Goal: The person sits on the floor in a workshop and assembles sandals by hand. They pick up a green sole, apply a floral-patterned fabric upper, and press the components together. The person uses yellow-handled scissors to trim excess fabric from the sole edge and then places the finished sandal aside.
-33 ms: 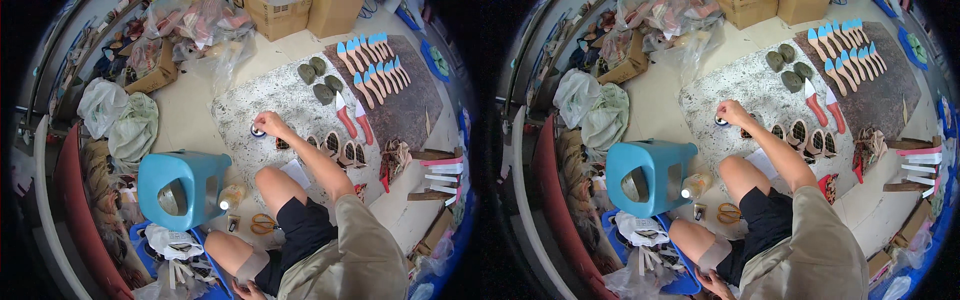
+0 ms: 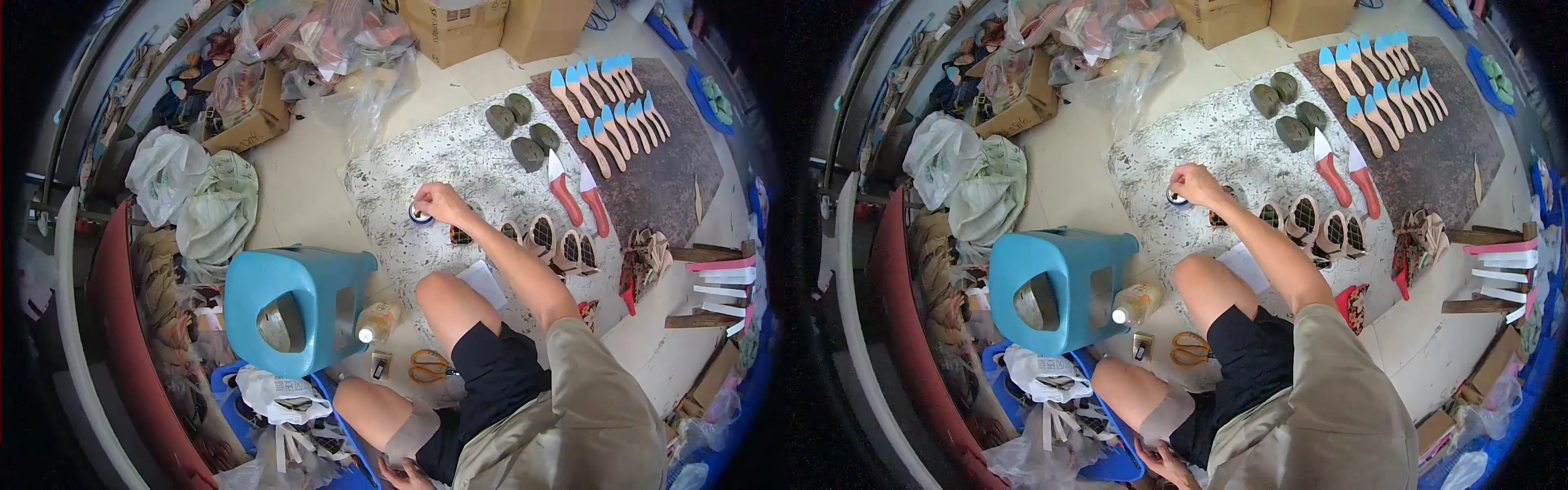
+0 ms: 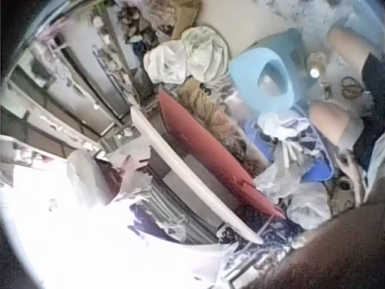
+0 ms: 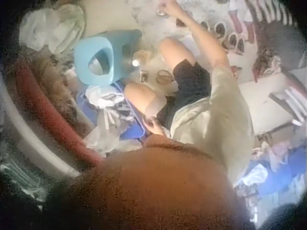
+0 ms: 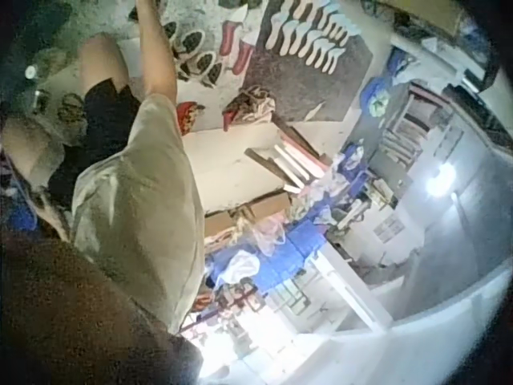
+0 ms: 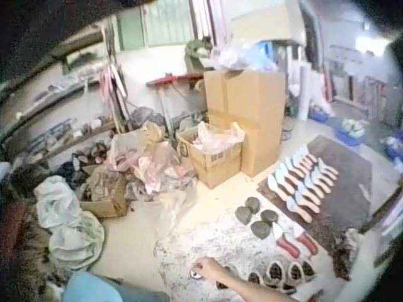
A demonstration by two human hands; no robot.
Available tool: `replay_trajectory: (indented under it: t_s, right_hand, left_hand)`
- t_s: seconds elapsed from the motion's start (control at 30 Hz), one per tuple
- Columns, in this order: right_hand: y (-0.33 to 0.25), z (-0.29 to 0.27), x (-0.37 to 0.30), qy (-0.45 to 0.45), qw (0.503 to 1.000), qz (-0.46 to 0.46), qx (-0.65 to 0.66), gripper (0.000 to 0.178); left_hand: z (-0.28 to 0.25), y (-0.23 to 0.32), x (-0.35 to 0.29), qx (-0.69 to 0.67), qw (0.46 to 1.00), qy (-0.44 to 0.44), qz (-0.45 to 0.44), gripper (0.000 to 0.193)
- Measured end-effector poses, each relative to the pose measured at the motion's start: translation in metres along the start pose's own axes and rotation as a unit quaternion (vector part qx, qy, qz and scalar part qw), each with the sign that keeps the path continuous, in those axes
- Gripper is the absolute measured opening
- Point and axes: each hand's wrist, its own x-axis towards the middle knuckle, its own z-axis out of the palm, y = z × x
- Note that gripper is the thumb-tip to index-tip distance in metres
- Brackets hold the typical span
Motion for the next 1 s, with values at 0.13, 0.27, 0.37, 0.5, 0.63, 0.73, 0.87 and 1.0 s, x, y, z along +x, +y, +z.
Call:
replay_trajectory:
  t_s: [0.13, 0.27, 0.37, 0.5, 0.63, 0.73, 0.87, 1.0]
  right_hand:
    - [-0.002, 0.009, -0.003, 0.008, 0.998, 0.0, -0.061, 0.016]
    - [-0.002, 0.009, -0.004, -0.001, 0.995, 0.012, -0.096, 0.019]
    - [-0.007, 0.004, -0.009, -0.042, 0.989, -0.003, -0.143, 0.033]
    - [-0.022, 0.014, -0.026, -0.003, 0.944, -0.147, -0.295, 0.06]
    - [-0.013, 0.039, -0.007, -0.059, 0.959, -0.095, -0.262, 0.071]
    - [-0.045, 0.085, 0.017, -0.006, 0.969, -0.189, -0.16, 0.067]
    - [-0.087, 0.163, 0.048, -0.066, 0.961, -0.21, -0.166, 0.068]
    - [-0.076, 0.195, 0.074, -0.109, 0.941, -0.195, -0.253, 0.068]
  left_hand:
    - [-0.002, -0.005, -0.003, -0.006, 1.0, 0.009, 0.009, 0.064]
    - [-0.004, -0.009, -0.001, -0.002, 1.0, 0.009, 0.011, 0.065]
    - [-0.008, -0.01, -0.002, 0.014, 1.0, -0.013, -0.008, 0.067]
    - [0.0, -0.002, -0.005, -0.019, 1.0, 0.023, -0.005, 0.058]
    - [-0.007, -0.001, -0.004, 0.012, 1.0, -0.017, -0.009, 0.059]
    - [-0.02, -0.013, -0.011, 0.051, 0.999, -0.001, -0.01, 0.059]
    - [-0.019, -0.01, -0.023, 0.029, 0.998, 0.023, -0.042, 0.058]
    - [-0.022, -0.004, -0.031, 0.043, 0.998, 0.023, -0.05, 0.057]
